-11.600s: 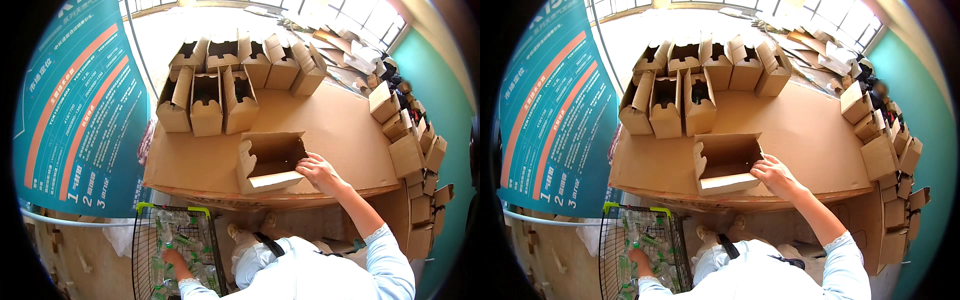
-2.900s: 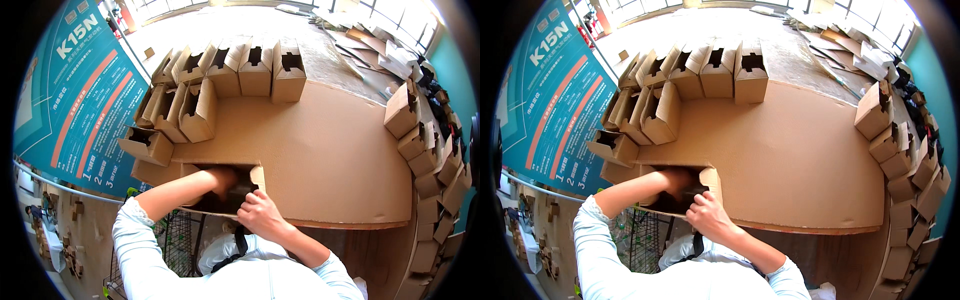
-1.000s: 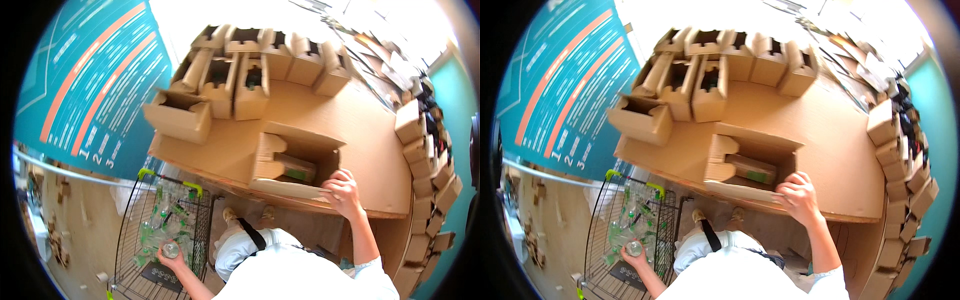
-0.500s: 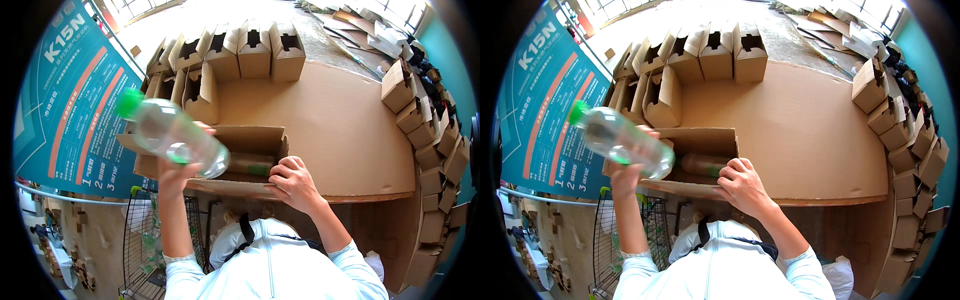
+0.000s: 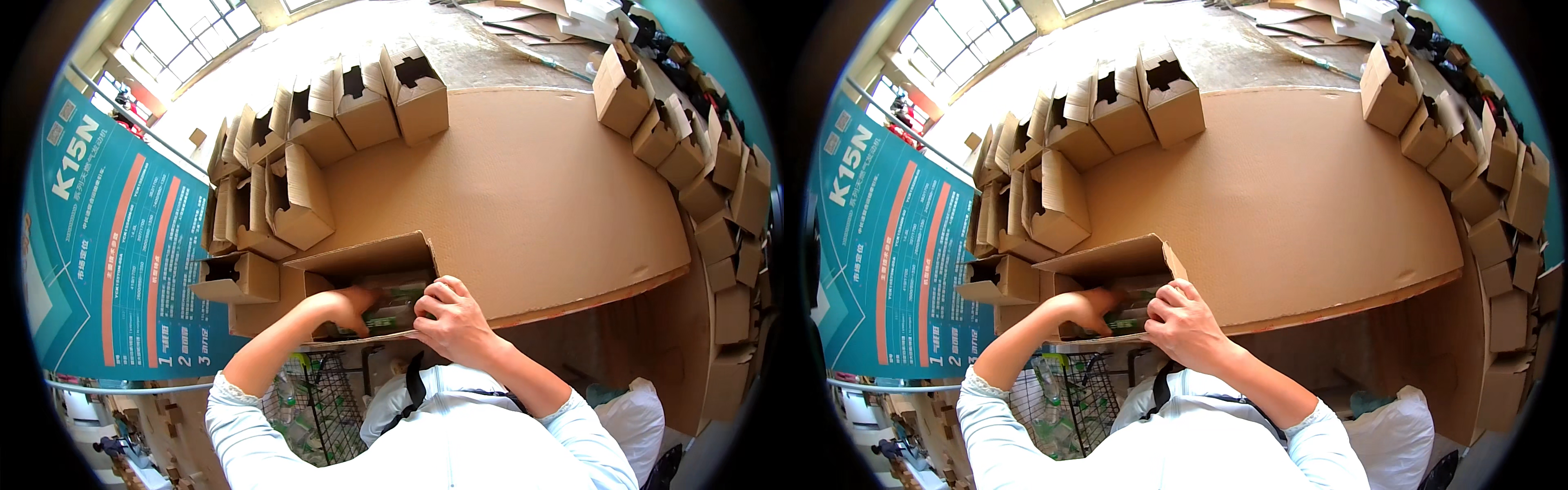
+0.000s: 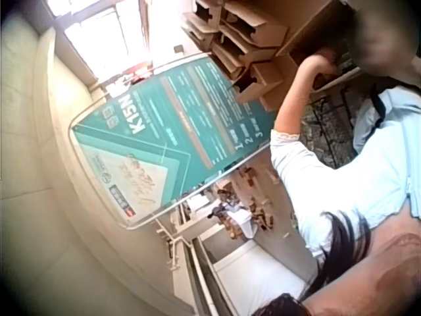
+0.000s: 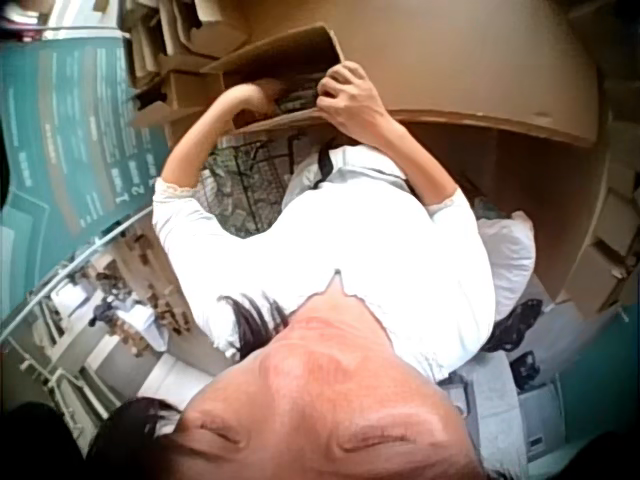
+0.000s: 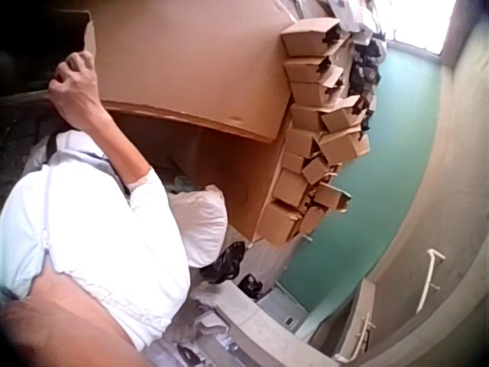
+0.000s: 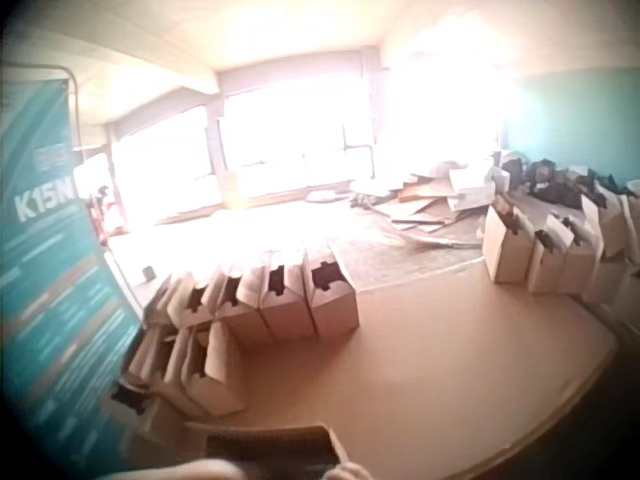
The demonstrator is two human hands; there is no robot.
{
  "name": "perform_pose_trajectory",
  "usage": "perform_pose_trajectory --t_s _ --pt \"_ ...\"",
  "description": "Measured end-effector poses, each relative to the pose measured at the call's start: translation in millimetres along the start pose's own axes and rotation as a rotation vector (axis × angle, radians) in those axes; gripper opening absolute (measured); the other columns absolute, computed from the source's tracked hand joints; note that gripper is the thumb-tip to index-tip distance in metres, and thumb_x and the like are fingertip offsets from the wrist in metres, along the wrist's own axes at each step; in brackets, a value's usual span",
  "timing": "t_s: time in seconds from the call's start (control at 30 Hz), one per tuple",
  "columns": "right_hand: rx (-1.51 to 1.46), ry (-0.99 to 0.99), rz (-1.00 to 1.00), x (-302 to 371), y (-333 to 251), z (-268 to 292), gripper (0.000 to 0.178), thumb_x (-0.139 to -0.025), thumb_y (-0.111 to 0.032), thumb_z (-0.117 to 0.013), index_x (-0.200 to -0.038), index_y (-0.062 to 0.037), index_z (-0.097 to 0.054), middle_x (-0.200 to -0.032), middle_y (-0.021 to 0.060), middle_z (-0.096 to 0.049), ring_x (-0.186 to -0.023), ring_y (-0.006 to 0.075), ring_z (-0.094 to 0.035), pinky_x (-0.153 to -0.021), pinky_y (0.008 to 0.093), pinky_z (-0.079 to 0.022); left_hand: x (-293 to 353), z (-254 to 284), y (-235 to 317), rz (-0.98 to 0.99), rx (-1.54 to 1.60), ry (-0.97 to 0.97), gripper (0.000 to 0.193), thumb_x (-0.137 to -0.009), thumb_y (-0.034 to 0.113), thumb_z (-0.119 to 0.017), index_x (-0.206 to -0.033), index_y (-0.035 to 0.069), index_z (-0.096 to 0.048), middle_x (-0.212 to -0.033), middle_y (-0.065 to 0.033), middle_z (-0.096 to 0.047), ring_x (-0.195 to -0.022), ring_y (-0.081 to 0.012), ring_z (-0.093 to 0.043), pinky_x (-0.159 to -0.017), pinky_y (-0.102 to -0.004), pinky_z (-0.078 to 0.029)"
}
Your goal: The person places bottles into small cardboard boxes, folds the box flaps closed, and stacks the filled boxes on a work surface.
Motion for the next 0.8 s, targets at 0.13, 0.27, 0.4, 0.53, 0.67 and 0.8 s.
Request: perform_pose_trajectory --t_s 0.13,0.27,0.4,0.53,0.67,0.8 --pt "0.027 0.052 -0.043 2.4 3.4 1.1 0.014 -0.070 -0.018 -0.076 -0.069 -0.0099 -0.065 -0.083 0.0026 -0.062 -0.096 0.0228 -0.055 -0.100 0.0430 -0.041 -22.5 -14.2 -15.1 -0.151 -0.044 0.009 0.072 -0.080 0.023 -0.072 -0.143 0.006 -0.041 -0.138 -0.0212 -0.051 -0.125 -0.0359 -0.050 -0.106 -0.0386 -0.041" --pt "0.029 0.000 -0.057 -1.7 0.8 -0.2 0.015 -0.069 -0.018 -0.079 -0.074 -0.0118 -0.066 -0.090 0.0021 -0.062 -0.099 0.0239 -0.055 -0.099 0.0435 -0.042 -6.9 -12.6 -9.9 -0.147 -0.036 0.005 0.052 -0.089 0.021 -0.062 -0.137 0.007 -0.050 -0.136 -0.0198 -0.053 -0.124 -0.0369 -0.050 -0.106 -0.0403 -0.041" --pt "0.004 0.050 -0.120 -3.3 -2.4 0.2 0.031 -0.070 -0.018 -0.080 -0.099 -0.0142 -0.068 -0.113 0.0069 -0.058 -0.109 0.0285 -0.052 -0.100 0.0452 -0.043 61.2 21.8 17.8 -0.112 0.195 0.446 0.042 -0.091 0.020 -0.060 -0.128 0.001 -0.057 -0.126 -0.0203 -0.060 -0.114 -0.0361 -0.058 -0.099 -0.0395 -0.045" --pt "-0.128 0.323 -0.207 10.6 4.5 0.0 0.082 -0.070 -0.023 -0.084 -0.140 -0.0121 -0.042 -0.146 0.0145 -0.036 -0.134 0.0360 -0.038 -0.109 0.0471 -0.037 126.4 -9.5 18.3 -0.182 0.465 1.061 0.053 -0.085 0.033 -0.069 -0.124 -0.001 -0.060 -0.125 -0.0195 -0.062 -0.120 -0.0331 -0.057 -0.103 -0.0395 -0.043" --pt "-0.327 0.327 -0.270 21.7 10.5 -17.9 0.084 -0.075 -0.025 -0.081 -0.144 -0.0080 -0.036 -0.147 0.0187 -0.039 -0.133 0.0351 -0.043 -0.109 0.0474 -0.038 137.7 -95.5 7.3 -0.126 0.767 1.416 0.070 -0.076 0.050 -0.075 -0.125 0.002 -0.061 -0.129 -0.0163 -0.061 -0.129 -0.0310 -0.051 -0.108 -0.0427 -0.037" --pt "-0.383 0.201 -0.315 24.5 19.3 -45.4 0.049 -0.084 -0.020 -0.073 -0.125 -0.0023 -0.055 -0.126 0.0155 -0.061 -0.116 0.0341 -0.059 -0.104 0.0426 -0.042 104.2 -128.9 0.0 -0.020 0.814 1.454 0.042 -0.081 0.025 -0.076 -0.113 0.000 -0.066 -0.116 -0.0153 -0.065 -0.119 -0.0306 -0.057 -0.102 -0.0406 -0.042"
Point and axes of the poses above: each hand's wrist, its own x-axis away from the middle knuckle, its own z-axis out of the back of the hand, y = z × x, the point moved 2 cm from there along -x, towards the middle knuckle
